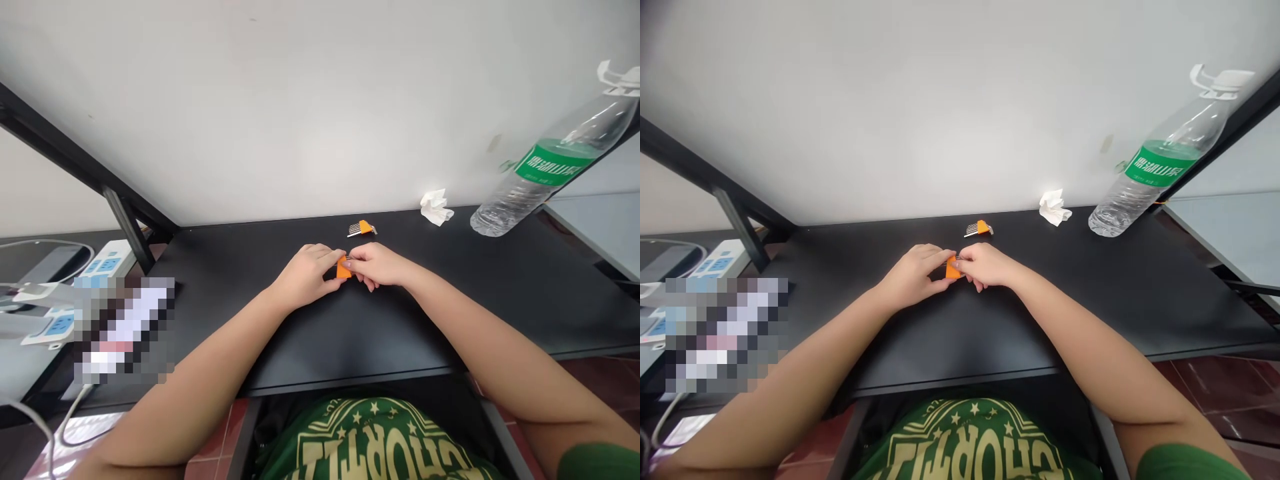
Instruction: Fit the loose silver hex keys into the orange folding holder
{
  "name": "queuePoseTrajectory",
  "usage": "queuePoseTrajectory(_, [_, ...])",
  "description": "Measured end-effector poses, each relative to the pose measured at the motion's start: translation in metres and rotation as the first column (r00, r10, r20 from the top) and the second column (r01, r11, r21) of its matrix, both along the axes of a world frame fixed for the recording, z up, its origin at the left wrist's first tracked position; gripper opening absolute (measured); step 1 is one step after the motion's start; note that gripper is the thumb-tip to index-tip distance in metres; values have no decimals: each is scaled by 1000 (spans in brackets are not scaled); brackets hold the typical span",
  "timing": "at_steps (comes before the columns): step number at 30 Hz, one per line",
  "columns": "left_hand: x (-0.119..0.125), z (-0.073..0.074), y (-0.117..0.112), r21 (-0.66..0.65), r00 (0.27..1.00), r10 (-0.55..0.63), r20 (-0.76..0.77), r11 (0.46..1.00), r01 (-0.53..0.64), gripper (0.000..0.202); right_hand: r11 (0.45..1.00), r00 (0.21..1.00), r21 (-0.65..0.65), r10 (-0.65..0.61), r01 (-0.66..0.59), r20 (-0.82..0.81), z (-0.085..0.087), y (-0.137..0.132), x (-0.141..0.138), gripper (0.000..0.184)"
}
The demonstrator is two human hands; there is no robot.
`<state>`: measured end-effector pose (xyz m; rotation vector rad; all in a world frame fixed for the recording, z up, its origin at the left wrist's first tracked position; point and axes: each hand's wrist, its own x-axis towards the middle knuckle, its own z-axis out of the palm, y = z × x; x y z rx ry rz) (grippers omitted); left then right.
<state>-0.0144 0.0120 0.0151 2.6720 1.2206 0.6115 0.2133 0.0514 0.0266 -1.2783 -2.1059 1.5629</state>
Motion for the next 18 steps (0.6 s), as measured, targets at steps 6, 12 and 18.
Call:
queuePoseTrajectory(6, [-2, -4, 4, 15, 1000, -2, 20, 1000, 2, 36, 975, 979, -210, -109, 71, -172, -11, 5, -3, 29])
queuePoseTrajectory(12, [-1, -3, 2, 78, 1000, 10, -22, 997, -8, 30, 988, 975, -89, -137, 123, -174, -12, 2, -7, 23])
queuePoseTrajectory(18, [2, 2, 1, 63, 998, 41, -55, 997, -38, 28, 983, 953, -67, -184, 173, -241, -10, 0, -8, 17])
